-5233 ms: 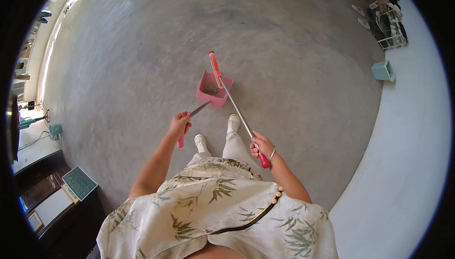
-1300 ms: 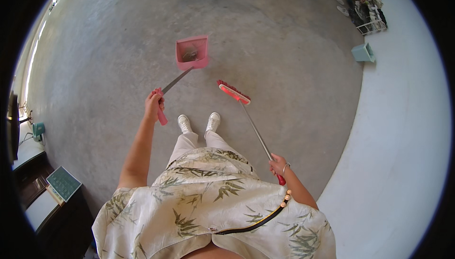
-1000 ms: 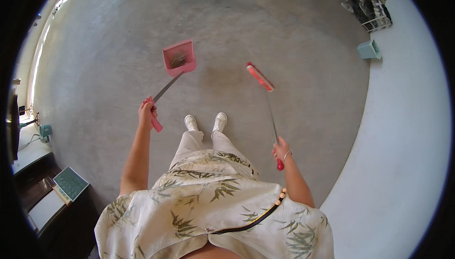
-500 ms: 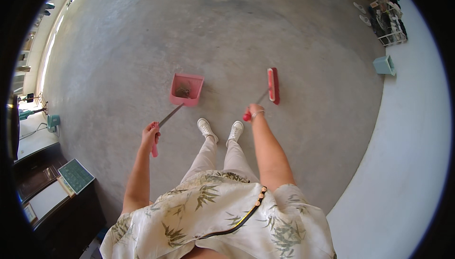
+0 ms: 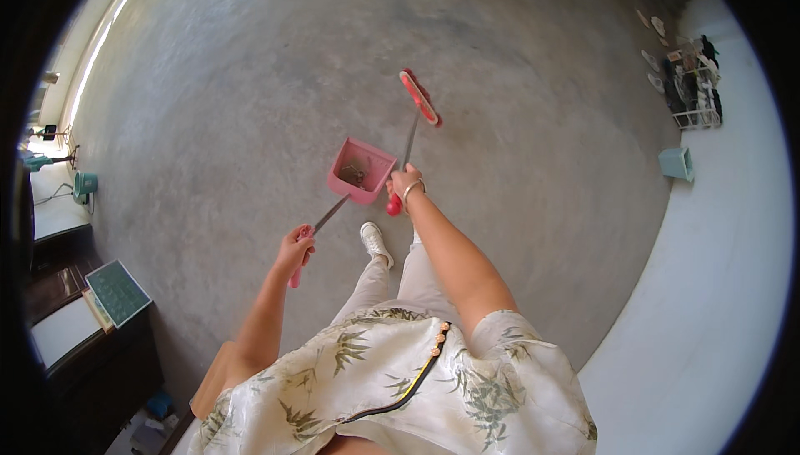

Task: The person sweeps the floor using a broom and dustpan, collecting debris and emptying it into a trash bin. They then switch to a mop to clean the floor surface in the same room.

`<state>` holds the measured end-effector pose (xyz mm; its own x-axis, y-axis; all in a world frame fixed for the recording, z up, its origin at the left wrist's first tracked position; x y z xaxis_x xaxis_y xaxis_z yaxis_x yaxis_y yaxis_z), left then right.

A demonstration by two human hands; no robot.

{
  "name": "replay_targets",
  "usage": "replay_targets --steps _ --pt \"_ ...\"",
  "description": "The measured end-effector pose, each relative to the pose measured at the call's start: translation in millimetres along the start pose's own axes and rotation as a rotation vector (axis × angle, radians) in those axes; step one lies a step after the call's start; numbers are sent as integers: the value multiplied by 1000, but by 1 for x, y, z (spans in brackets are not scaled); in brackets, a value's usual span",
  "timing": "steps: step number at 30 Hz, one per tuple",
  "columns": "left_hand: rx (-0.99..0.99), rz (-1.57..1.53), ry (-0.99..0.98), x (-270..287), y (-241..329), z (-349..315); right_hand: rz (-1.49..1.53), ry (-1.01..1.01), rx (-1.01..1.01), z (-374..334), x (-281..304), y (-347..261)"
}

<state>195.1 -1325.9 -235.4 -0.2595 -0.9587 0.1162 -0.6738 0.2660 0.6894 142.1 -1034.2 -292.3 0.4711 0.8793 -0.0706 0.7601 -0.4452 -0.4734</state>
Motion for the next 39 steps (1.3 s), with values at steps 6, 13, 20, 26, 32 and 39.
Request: replay_targets --steps 6,13,20,26,32,39 --pt "31 -15 4 -1 24 14 -609 -52 87 79 -8 -52" --pt "103 -40 85 -14 48 17 -1255 -42 85 212 35 -81" --pt "109 -4 34 -16 72 19 -1417 30 9 128 206 -136" --pt "101 79 -10 -22 97 27 -1517 63 130 47 263 -148" --pt "109 135 -41 -37 102 44 -1169 181 145 61 205 -144" --pt "130 152 -42 -66 105 71 -696 147 -58 130 124 -46"
Point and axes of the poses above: each hand's wrist, its own z-axis towards the middle knuckle, its own x-axis out of the back of the hand, y = z × x, the point moved 1 cm from there along z, towards the middle knuckle, and after that the axes turned 6 degrees about -x, right-handed, at the moved point
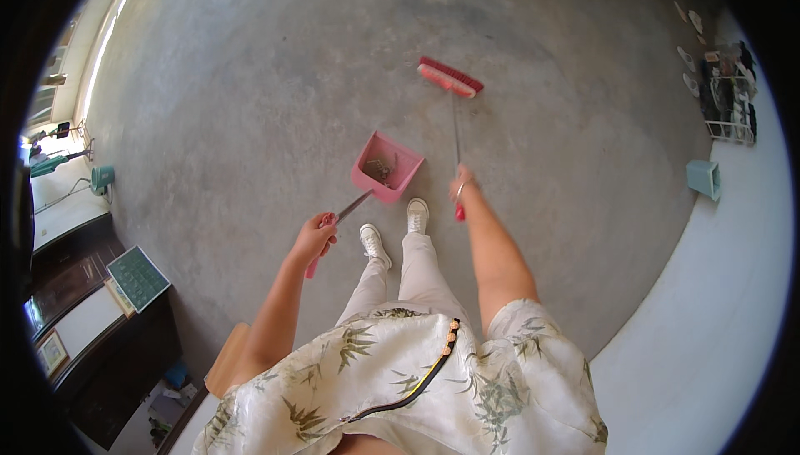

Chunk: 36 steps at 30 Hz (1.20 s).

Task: The person sweeps the floor using a broom and dustpan, collecting debris and emptying it into a trash bin. They then switch to a mop to clean the floor surface in the same room.

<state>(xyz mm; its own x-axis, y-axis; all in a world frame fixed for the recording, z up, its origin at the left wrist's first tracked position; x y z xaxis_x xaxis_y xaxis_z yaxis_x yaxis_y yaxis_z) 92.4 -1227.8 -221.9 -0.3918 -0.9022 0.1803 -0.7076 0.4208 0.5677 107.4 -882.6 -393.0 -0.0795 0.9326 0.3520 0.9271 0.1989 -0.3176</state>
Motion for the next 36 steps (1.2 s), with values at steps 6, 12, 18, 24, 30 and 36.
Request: replay_targets --steps 6,12,18,24,30,36 --pt "2 -12 -15 0 -2 5 -58 -266 -109 -141 -6 86" --pt "-25 3 -36 -4 7 6 -41 -272 -78 -208 42 107" --pt "-17 -35 -14 4 -19 -4 0 -76 -16 -171 37 64" --pt "16 -6 11 5 -38 -22 -178 54 8 -59 19 50" --pt "21 -27 14 -1 -52 -23 -604 -122 -63 -125 -13 128" --pt "28 -87 -98 12 -68 -6 -285 -265 -33 -193 64 147"
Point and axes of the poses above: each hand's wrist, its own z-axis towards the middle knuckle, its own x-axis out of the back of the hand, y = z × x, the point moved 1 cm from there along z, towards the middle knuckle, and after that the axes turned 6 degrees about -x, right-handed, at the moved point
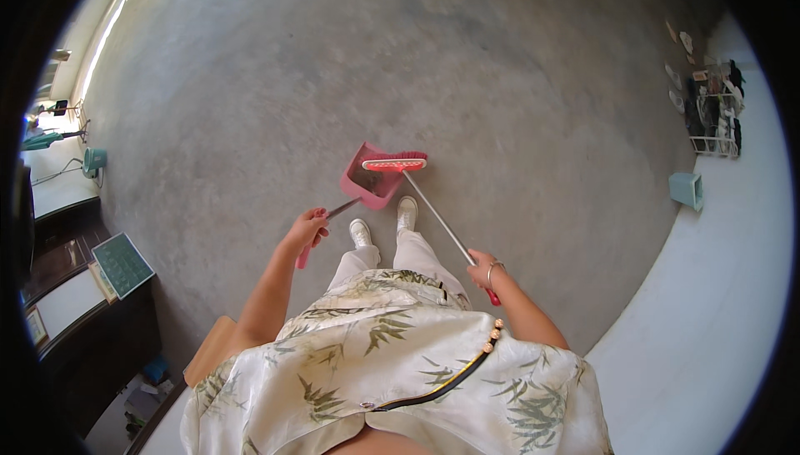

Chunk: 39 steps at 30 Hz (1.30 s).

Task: The person sweeps the floor using a broom and dustpan, collecting debris and emptying it into a trash bin. They then switch to a mop to clean the floor surface in the same room.

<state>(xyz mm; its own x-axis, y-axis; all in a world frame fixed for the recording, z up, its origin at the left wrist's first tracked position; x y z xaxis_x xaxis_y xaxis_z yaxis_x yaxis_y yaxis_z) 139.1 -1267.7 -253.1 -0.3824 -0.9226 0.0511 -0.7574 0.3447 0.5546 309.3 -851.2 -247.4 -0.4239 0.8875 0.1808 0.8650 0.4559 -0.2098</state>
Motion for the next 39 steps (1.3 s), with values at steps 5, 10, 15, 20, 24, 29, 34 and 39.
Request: replay_targets --steps 5,10,15,20,24,29,34,39 --pt "160 -361 -226 17 2 -2 170 79 13 3 -22 -28" --pt "123 -213 -170 16 23 -15 381 64 18 30 -22 -102" --pt "31 -249 -149 61 34 -15 690 -83 -98 63 -42 -151" --pt "-31 -364 -138 117 58 1 967 -424 -364 136 -66 -163" --pt "-116 -421 -160 187 87 8 921 -331 -262 123 -84 -214" --pt "-182 -434 -157 276 131 12 1109 -216 -291 143 -83 -289" --pt "-243 -529 -33 343 163 23 1352 -228 -131 149 -76 -359" --pt "-269 -605 107 409 195 48 1809 -221 66 131 -83 -470"
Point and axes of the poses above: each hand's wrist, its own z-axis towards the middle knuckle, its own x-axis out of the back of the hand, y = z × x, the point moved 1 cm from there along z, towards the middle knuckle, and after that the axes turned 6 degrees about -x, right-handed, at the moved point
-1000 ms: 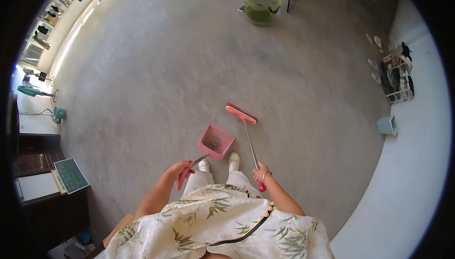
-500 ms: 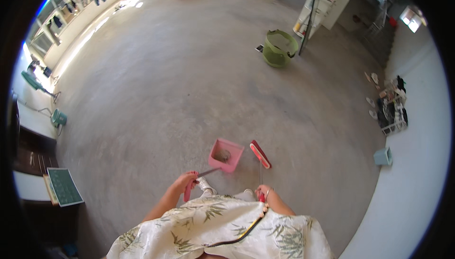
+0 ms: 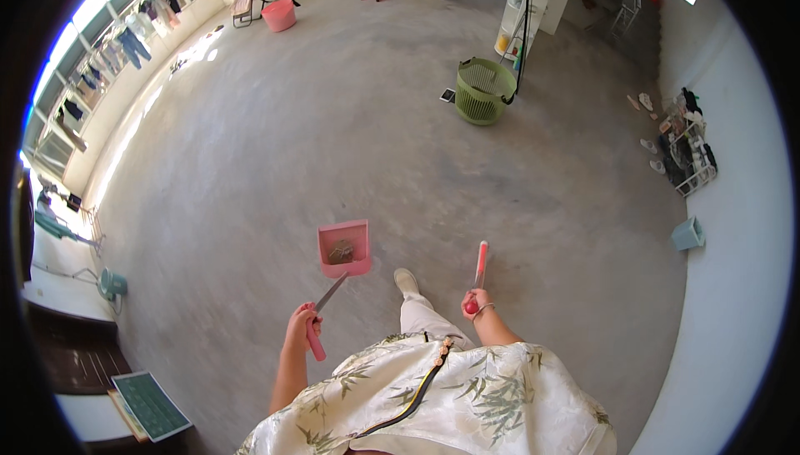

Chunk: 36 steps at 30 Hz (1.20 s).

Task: The person sweeps the floor using a broom and dustpan, collecting debris and emptying it into a trash bin. They then switch to a mop to clean the floor surface in the same room.

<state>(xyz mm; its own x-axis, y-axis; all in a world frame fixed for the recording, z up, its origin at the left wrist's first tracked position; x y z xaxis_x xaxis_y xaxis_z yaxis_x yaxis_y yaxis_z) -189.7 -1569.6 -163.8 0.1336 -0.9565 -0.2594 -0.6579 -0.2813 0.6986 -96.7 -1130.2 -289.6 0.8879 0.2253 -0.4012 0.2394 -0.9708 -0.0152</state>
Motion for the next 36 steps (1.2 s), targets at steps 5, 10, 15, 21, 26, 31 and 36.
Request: replay_targets --steps 5,10,15,21,26,31,36 --pt "-50 -3 48 9 69 70 43 -7 78 58 -107 -30" --pt "-60 -31 120 -10 136 153 32 40 20 128 -210 -91" --pt "12 -56 86 -33 211 257 -37 73 92 230 -279 -142" --pt "-18 -64 45 -83 307 357 184 185 23 249 -374 -129" --pt "-16 -124 -16 -122 396 485 22 153 -109 326 -360 -140" --pt "-59 29 -67 -181 492 596 110 353 -148 331 -422 -173" --pt "-43 177 -177 -262 569 698 -3 212 177 373 -456 -251"
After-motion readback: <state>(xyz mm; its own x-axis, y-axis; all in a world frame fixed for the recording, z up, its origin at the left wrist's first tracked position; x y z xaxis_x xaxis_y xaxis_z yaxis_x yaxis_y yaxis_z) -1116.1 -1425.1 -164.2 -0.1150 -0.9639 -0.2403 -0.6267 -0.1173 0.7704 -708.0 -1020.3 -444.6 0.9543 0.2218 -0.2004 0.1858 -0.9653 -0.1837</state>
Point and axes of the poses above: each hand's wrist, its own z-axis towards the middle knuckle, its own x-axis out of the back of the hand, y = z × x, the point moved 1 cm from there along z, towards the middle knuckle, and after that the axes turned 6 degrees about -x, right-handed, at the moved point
